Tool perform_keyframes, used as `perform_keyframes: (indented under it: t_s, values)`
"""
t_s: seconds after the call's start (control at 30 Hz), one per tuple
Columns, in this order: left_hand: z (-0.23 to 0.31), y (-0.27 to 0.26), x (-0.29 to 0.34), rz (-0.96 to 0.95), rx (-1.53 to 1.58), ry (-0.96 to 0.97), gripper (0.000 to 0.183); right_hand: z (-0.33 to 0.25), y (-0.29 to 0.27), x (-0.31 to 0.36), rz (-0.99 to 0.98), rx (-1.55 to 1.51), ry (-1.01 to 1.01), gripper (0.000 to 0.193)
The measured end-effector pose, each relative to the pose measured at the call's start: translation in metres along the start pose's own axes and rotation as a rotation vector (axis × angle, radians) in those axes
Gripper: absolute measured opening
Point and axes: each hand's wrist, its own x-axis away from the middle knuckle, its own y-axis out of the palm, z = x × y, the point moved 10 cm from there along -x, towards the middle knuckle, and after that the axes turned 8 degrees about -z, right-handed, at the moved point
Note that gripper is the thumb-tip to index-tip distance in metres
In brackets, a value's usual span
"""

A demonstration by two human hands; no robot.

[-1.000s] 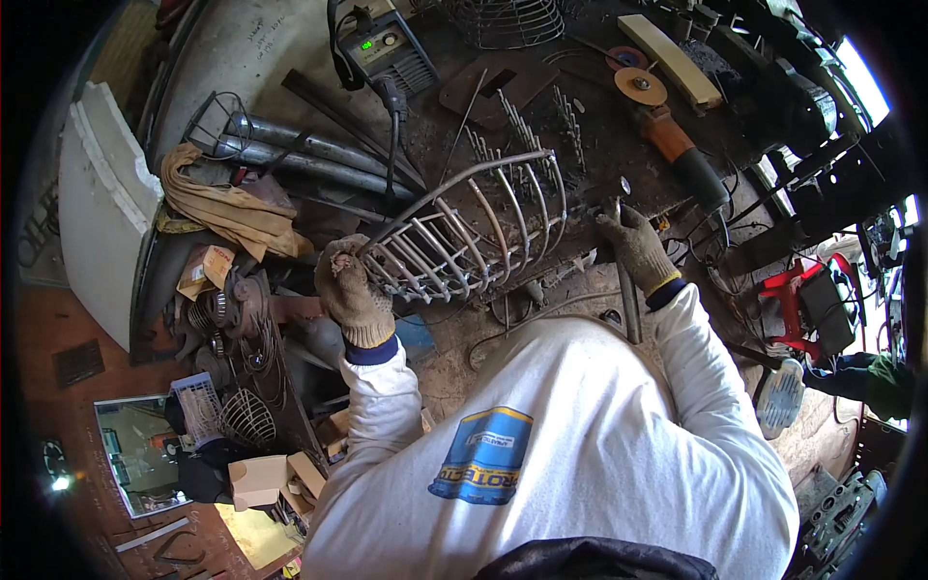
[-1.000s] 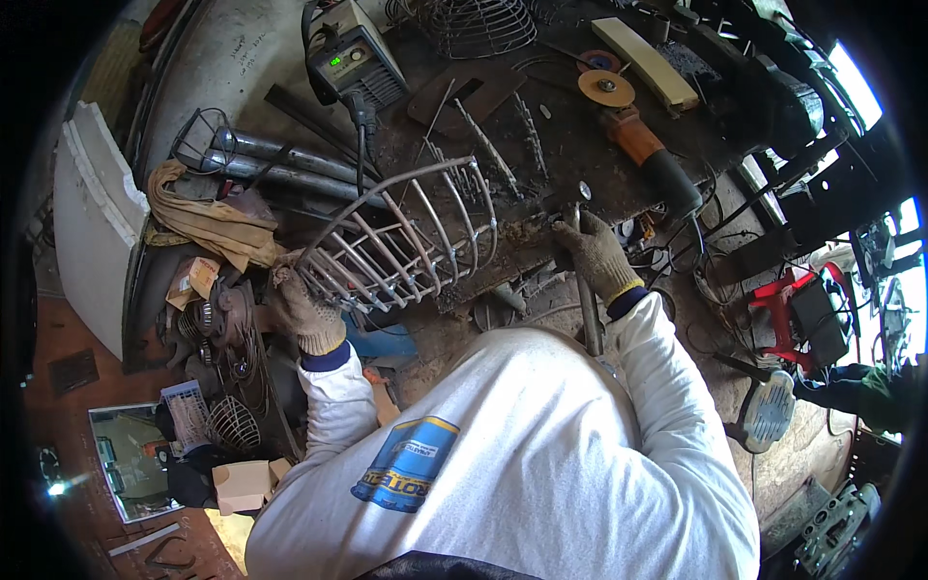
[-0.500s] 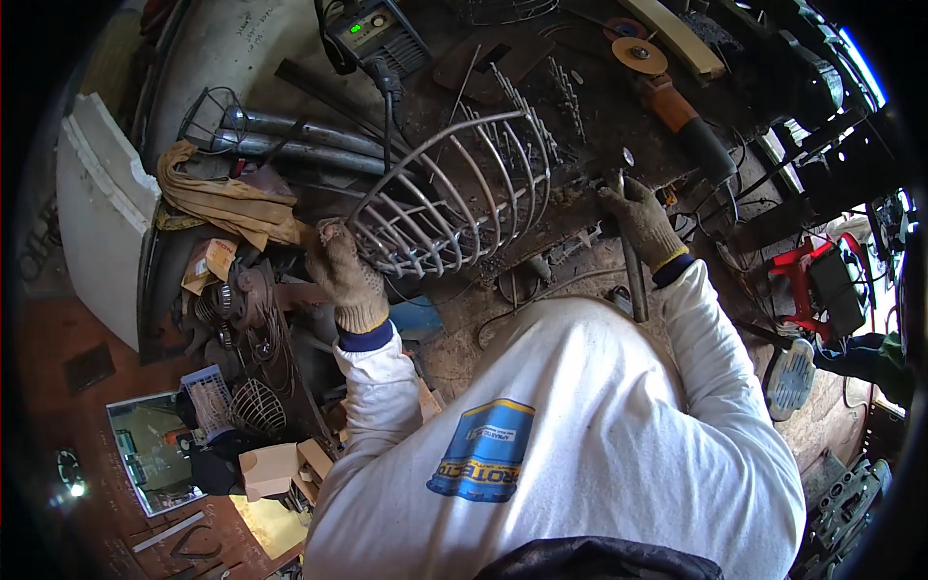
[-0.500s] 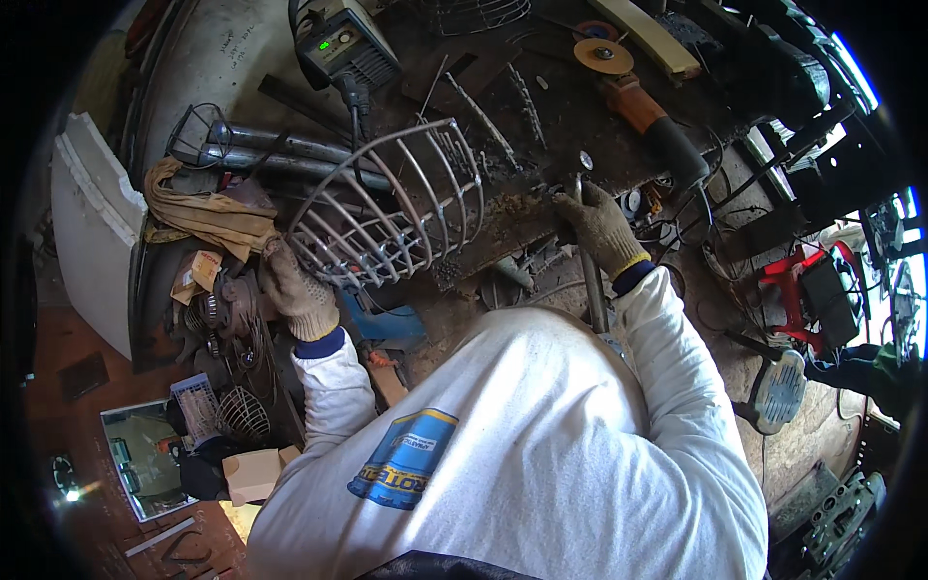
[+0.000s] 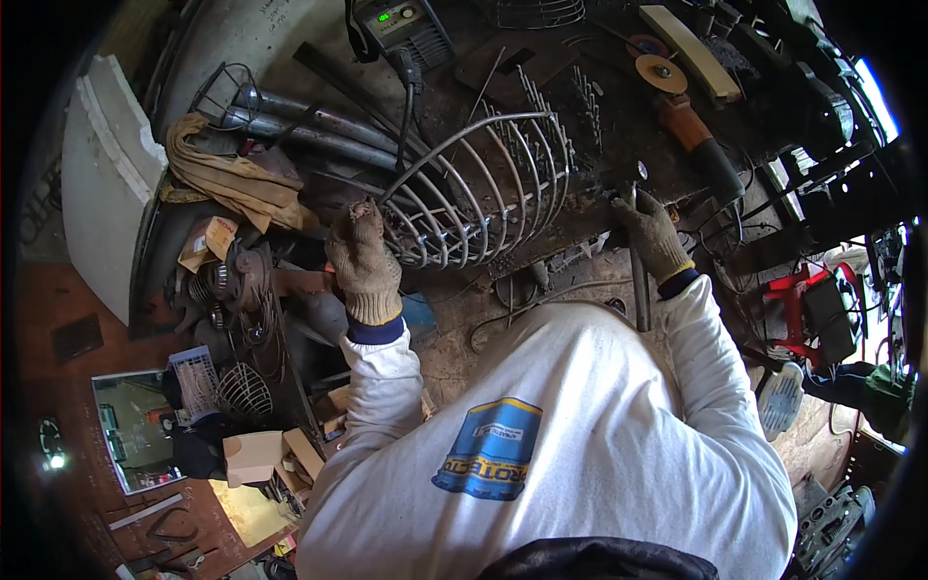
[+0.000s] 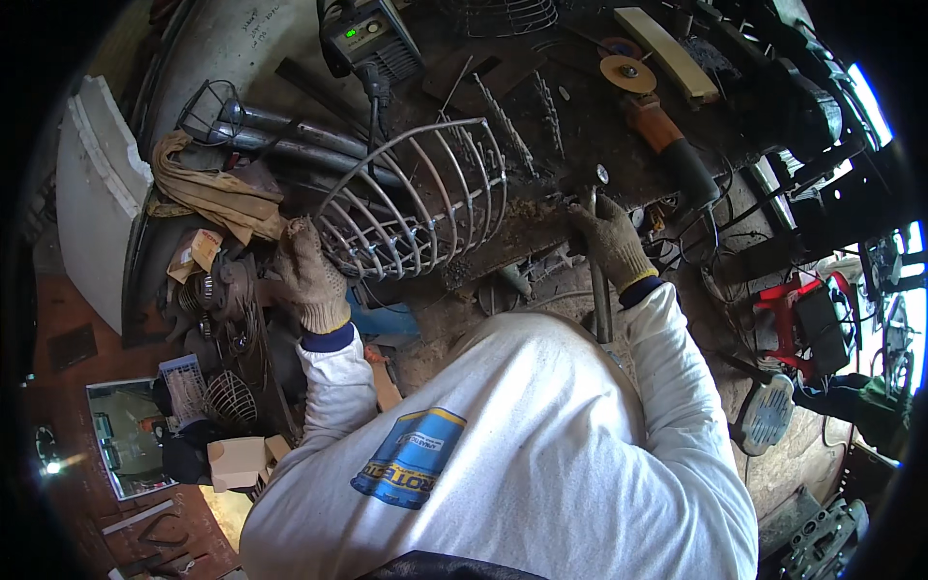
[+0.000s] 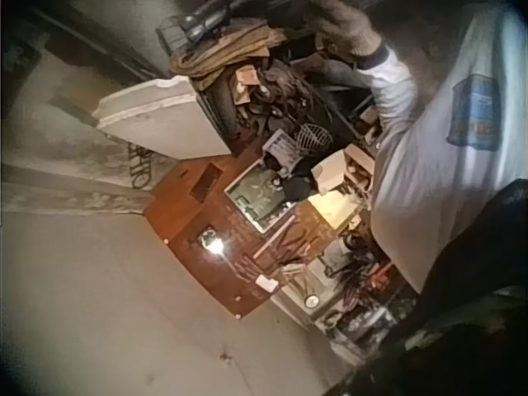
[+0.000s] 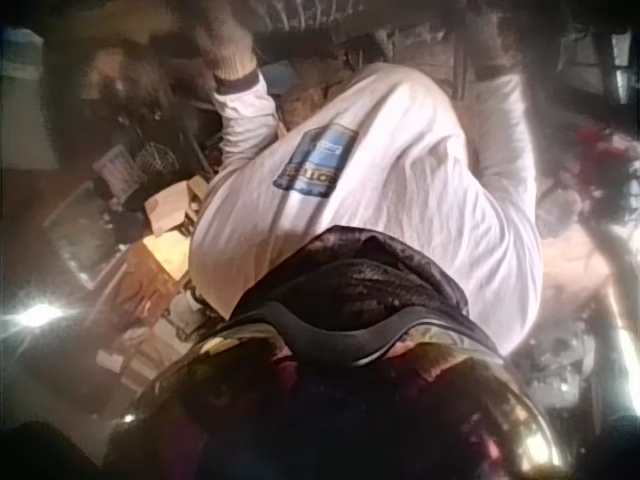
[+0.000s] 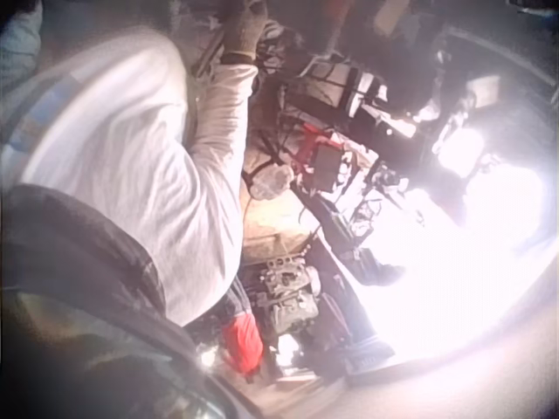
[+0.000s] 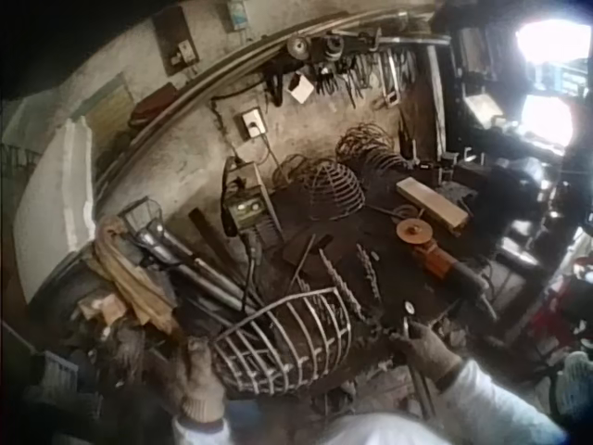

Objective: The person shapes a curved metal mesh structure by hand and with a hammer, then uses a handheld angle grinder to smooth or cut edges, resulting in sparks.

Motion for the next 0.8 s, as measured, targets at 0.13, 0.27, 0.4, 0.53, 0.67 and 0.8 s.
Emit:
perform_keyframes:
  t_s: [0.13,0.27,0.4,0.53,0.67,0.8]
  values:
    - [0.017,0.001,0.000,-0.075,-0.389,0.126,0.037,-0.003,0.004,0.003,-0.011,-0.039,0.037,0.026]
    - [0.048,0.021,-0.002,-0.158,-0.368,0.061,0.037,-0.006,0.006,0.004,-0.015,-0.006,0.032,0.025]
    - [0.059,0.028,-0.003,-0.121,-0.385,0.006,0.040,-0.004,0.002,0.001,-0.004,-0.004,0.004,0.027]
    - [0.057,0.027,-0.003,-0.074,-0.344,0.020,0.041,0.002,-0.003,-0.004,-0.004,0.067,-0.017,0.030]
    - [0.056,0.028,-0.004,-0.065,-0.343,0.025,0.037,-0.003,0.003,-0.002,-0.020,0.065,-0.005,0.031]
    - [0.051,0.025,0.001,-0.048,-0.528,0.181,0.031,-0.009,0.006,0.000,-0.033,0.046,-0.011,0.030]
